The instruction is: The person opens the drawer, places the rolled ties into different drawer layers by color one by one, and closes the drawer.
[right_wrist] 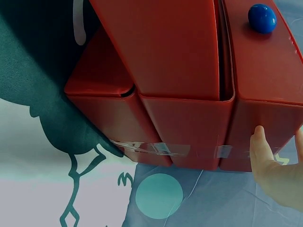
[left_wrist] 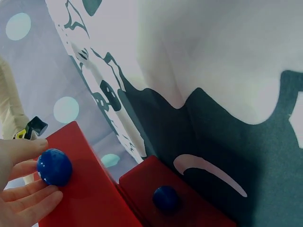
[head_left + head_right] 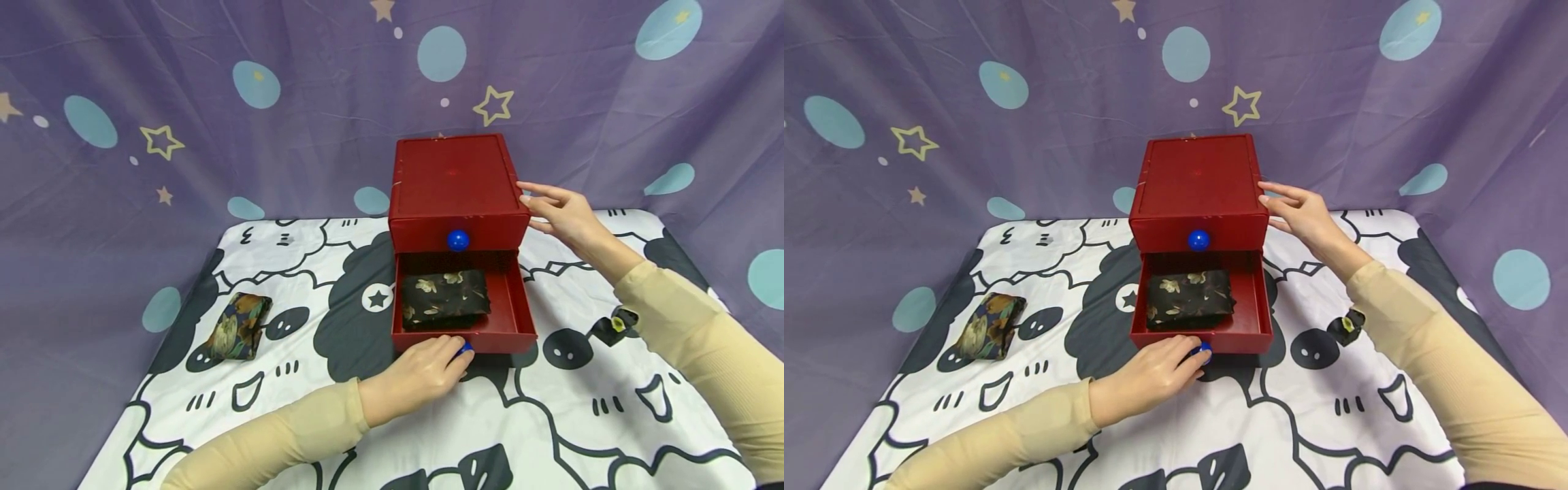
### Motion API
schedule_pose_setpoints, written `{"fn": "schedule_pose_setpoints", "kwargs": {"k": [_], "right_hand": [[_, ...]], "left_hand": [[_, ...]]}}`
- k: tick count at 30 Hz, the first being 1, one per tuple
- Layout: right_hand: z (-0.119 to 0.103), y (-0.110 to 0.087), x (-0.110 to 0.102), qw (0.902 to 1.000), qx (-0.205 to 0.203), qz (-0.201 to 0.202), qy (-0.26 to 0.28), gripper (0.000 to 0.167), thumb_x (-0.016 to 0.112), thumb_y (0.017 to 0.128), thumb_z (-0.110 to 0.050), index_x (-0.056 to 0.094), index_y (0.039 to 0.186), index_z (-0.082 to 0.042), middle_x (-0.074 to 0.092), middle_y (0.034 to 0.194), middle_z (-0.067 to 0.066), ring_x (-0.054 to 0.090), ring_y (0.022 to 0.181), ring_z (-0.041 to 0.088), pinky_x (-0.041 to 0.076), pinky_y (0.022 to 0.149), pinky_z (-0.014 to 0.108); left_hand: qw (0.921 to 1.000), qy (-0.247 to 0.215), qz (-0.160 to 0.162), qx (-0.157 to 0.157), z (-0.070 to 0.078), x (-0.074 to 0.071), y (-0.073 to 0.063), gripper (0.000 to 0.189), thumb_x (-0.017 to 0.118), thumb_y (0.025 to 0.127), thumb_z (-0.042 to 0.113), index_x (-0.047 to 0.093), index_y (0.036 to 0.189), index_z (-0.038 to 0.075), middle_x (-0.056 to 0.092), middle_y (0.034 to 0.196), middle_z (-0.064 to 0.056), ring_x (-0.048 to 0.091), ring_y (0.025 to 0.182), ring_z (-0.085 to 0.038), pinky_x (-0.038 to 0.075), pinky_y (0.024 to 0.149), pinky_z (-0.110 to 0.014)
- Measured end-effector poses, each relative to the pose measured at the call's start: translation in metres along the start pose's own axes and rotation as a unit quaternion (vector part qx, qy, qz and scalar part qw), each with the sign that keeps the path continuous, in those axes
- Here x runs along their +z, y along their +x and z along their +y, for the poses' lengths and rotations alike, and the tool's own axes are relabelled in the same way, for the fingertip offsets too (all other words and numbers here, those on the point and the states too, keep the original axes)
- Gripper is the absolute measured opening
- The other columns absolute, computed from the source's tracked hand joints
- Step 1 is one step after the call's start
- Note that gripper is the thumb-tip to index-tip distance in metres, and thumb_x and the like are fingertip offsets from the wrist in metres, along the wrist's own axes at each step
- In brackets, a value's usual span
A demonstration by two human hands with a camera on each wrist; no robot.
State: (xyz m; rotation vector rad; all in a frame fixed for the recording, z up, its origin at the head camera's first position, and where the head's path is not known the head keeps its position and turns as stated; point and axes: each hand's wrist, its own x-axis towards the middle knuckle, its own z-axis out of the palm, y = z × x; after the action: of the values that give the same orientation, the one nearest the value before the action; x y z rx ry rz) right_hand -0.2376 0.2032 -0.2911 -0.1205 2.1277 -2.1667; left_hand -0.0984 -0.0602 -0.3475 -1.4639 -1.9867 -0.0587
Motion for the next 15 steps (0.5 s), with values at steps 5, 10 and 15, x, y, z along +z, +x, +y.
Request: {"fn": "schedule_pose_setpoints", "kwargs": {"k": [5,10,15], "right_hand": [[0.0005,-0.0002,-0.0001,1.0,0.0,0.003,0.008,0.051,0.066,0.078,-0.023,0.051,0.125,-0.011,0.058,0.097,-0.002,0.056,0.092,0.007,0.049,0.071,0.02],[0.0007,-0.0003,0.0,1.0,-0.002,0.0,0.006,0.052,0.066,0.078,-0.023,0.05,0.126,-0.011,0.057,0.099,-0.001,0.055,0.094,0.008,0.049,0.071,0.02],[0.0005,-0.0001,0.0002,1.0,-0.002,-0.001,0.004,0.053,0.066,0.078,-0.024,0.049,0.127,-0.01,0.057,0.1,-0.001,0.055,0.095,0.008,0.049,0.071,0.02]], "left_hand": [[1.0,0.005,0.001,-0.001,-0.0006,0.0045,-0.0007,0.043,0.021,0.096,-0.001,0.063,0.091,0.003,0.055,0.086,-0.007,0.054,0.072,-0.013,0.047,0.064,-0.02],[0.9999,0.013,0.01,0.0,-0.0019,0.0063,-0.0003,0.044,0.021,0.094,-0.004,0.063,0.089,0.003,0.055,0.084,-0.007,0.052,0.069,-0.013,0.046,0.06,-0.019],[0.9995,0.023,0.021,0.007,-0.004,0.0039,0.002,0.038,0.027,0.092,-0.005,0.064,0.087,0.003,0.052,0.078,-0.005,0.048,0.063,-0.012,0.042,0.053,-0.018]]}}
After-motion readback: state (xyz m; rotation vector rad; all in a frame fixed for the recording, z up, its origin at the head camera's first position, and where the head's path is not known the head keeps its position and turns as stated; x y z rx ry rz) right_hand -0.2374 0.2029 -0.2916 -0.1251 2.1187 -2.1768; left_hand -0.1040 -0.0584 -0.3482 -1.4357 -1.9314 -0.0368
